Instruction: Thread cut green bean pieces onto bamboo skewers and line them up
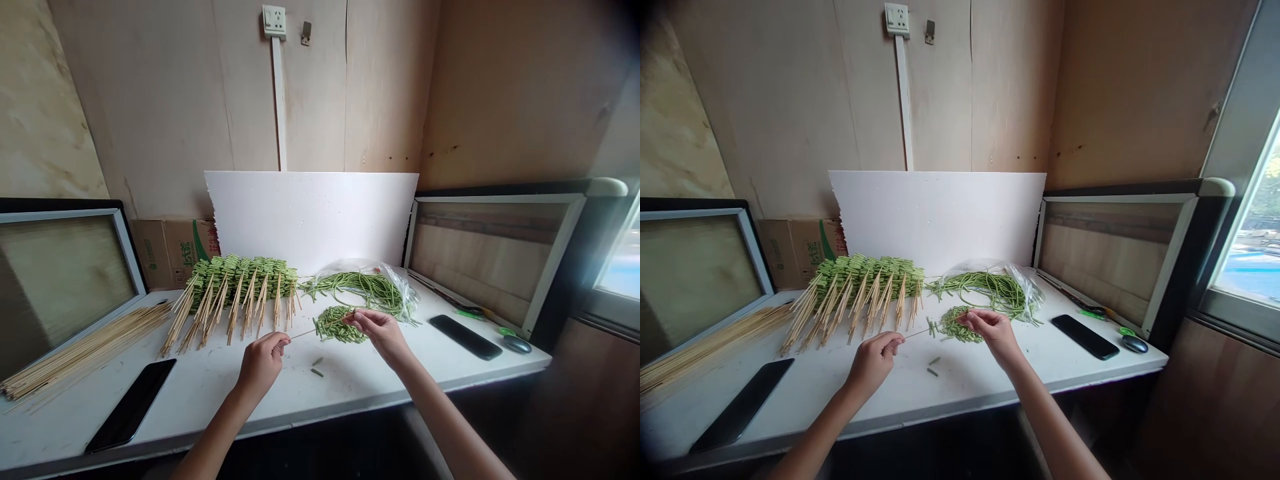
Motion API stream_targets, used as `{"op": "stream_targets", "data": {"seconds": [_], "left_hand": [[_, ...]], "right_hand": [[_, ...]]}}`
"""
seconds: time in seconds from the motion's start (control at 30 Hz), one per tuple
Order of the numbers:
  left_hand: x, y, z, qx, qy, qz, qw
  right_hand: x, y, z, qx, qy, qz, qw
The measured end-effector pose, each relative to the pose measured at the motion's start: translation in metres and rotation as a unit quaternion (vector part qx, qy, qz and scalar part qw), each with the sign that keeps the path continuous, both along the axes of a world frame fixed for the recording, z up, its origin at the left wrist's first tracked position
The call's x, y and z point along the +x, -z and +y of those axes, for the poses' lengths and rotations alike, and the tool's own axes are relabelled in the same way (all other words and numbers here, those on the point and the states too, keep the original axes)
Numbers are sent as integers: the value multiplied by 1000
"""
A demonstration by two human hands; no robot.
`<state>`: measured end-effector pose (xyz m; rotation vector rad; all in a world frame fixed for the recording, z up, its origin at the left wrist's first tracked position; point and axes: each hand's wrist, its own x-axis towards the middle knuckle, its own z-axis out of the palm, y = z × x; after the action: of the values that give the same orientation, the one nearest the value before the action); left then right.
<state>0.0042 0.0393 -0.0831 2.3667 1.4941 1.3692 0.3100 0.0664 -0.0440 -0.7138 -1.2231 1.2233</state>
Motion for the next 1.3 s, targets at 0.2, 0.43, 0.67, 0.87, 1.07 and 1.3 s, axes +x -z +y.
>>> {"op": "stream_targets", "data": {"seconds": [0.2,0.43,0.67,0.87,1.07,1.3], "left_hand": [[-2,3,0,11,-1,9,1000],[-2,3,3,5,4,-10,1000],[1,5,2,6,17,-24,1000],[3,6,0,24,15,-15,1000],[11,7,-4,24,17,-27,999],[20,1,-11,11,16,-37,999]], "right_hand": [[1,1,0,-10,8,-42,999],[0,-1,-2,-25,-7,-23,999],[-11,1,0,-60,50,40,996],[-13,2,-1,-35,88,17,995],[-26,3,-11,-3,101,-30,994],[-60,18,-23,-13,83,-53,995]]}}
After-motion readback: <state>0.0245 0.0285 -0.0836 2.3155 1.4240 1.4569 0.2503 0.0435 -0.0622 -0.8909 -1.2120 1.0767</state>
